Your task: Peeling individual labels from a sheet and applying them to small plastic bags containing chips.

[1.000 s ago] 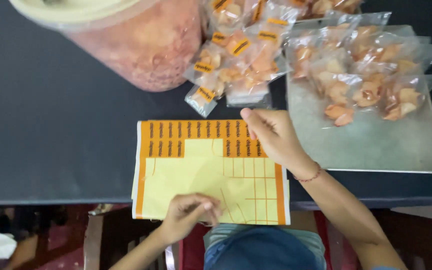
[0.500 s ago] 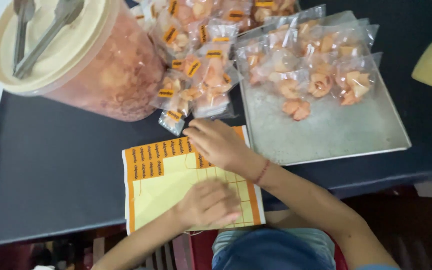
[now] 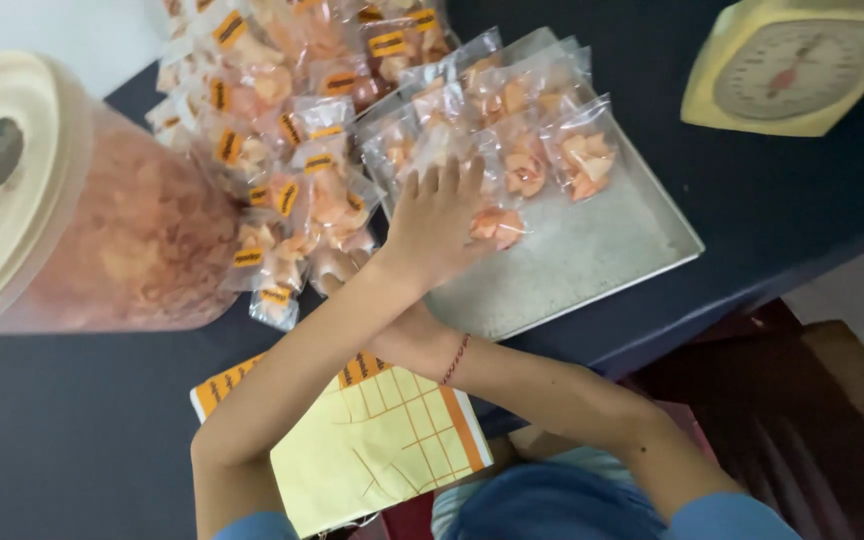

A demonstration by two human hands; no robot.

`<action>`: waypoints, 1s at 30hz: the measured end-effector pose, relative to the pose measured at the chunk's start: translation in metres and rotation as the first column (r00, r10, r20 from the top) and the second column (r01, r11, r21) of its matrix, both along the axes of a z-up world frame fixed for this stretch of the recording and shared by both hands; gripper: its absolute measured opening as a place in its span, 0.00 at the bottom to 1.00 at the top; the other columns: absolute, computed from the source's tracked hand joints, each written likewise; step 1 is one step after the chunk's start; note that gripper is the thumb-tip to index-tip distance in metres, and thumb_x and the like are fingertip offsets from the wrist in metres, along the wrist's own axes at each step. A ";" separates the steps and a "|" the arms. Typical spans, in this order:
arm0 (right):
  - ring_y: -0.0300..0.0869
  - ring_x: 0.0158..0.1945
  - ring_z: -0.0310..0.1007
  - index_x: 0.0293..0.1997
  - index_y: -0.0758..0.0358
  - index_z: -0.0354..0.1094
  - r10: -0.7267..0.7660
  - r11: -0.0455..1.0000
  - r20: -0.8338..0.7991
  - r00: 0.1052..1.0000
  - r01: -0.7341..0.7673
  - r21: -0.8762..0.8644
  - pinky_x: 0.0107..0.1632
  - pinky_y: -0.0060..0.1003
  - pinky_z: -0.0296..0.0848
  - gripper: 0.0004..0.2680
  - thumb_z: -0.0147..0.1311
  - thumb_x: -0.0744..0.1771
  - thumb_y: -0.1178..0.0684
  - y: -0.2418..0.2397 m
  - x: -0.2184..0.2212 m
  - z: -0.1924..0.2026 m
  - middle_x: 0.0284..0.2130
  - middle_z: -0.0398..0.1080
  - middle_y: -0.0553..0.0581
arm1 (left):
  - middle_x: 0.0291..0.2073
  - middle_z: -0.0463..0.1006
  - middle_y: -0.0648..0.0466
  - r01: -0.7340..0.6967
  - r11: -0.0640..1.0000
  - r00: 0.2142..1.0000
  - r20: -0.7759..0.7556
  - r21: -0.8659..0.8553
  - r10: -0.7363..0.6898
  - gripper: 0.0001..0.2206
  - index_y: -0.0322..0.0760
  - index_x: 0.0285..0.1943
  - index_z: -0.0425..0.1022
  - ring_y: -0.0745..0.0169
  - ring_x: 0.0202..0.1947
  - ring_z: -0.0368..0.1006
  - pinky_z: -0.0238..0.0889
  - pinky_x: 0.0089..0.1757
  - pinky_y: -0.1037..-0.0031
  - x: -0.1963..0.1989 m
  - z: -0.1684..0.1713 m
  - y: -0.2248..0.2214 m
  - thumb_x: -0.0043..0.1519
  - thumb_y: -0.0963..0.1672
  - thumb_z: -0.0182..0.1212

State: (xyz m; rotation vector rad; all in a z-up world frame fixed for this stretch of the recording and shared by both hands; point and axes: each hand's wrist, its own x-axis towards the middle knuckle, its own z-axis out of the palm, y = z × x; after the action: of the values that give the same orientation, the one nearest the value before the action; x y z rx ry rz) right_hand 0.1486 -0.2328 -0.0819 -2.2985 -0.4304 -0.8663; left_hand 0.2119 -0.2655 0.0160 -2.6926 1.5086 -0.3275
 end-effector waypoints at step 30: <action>0.44 0.47 0.67 0.33 0.66 0.63 0.483 0.494 0.132 0.865 -0.394 0.775 0.61 0.48 0.61 0.08 0.43 0.71 0.65 -0.022 -0.011 0.124 0.35 0.65 0.56 | 0.35 0.82 0.46 0.542 0.675 0.752 0.647 -0.501 -0.124 0.04 0.36 0.35 0.77 0.42 0.36 0.77 0.69 0.35 0.60 -0.027 0.065 0.190 0.61 0.40 0.68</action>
State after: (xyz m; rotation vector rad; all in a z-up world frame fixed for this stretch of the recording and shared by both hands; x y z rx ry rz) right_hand 0.1375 -0.2543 0.0425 -1.2936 -0.4467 -0.5024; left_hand 0.1851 -0.0752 0.0815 -2.2363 1.9234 -1.8459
